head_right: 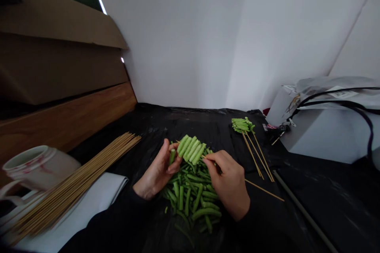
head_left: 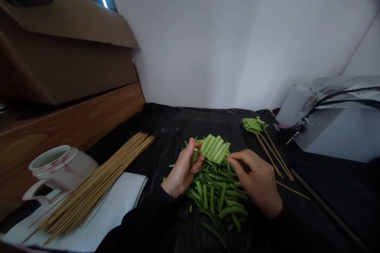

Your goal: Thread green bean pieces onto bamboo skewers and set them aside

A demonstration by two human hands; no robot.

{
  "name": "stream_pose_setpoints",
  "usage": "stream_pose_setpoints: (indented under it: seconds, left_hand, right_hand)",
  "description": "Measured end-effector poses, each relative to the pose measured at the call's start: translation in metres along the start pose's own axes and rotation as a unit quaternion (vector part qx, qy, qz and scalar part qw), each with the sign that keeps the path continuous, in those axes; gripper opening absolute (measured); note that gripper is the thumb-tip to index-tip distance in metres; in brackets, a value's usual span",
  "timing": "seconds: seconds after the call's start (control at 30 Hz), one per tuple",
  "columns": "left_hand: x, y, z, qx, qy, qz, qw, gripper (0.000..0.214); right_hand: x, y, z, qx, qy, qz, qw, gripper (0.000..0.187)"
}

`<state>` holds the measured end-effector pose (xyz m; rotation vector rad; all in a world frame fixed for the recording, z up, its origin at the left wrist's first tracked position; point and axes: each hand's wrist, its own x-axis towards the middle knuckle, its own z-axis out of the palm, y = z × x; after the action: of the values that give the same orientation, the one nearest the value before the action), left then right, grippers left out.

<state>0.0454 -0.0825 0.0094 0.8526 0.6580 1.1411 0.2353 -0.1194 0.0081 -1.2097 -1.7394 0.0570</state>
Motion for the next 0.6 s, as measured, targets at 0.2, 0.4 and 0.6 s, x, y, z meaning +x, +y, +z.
stream_pose_setpoints:
  seconds: [0.2,0.4,0.6]
  left_hand:
    - [0.0,0.0,0.0,0.066,0.025,0.016,0.997,0.034]
    - [0.002,-0.002,0.0,0.081,0.037,0.028,0.996,0.033]
    - [0.008,0.01,-0.007,0.05,0.078,0.087,0.992,0.033]
  right_hand:
    - [-0.001,-0.003,0.0,-0.012,-0.003,-0.033,0.999,0.018]
    - [0.0,0.002,0.001,-0.011,-0.018,-0.046,0.999,0.017]
    - [0.012,0.023,-0.014,-0.023,-0.096,-0.026,0.995,0.023]
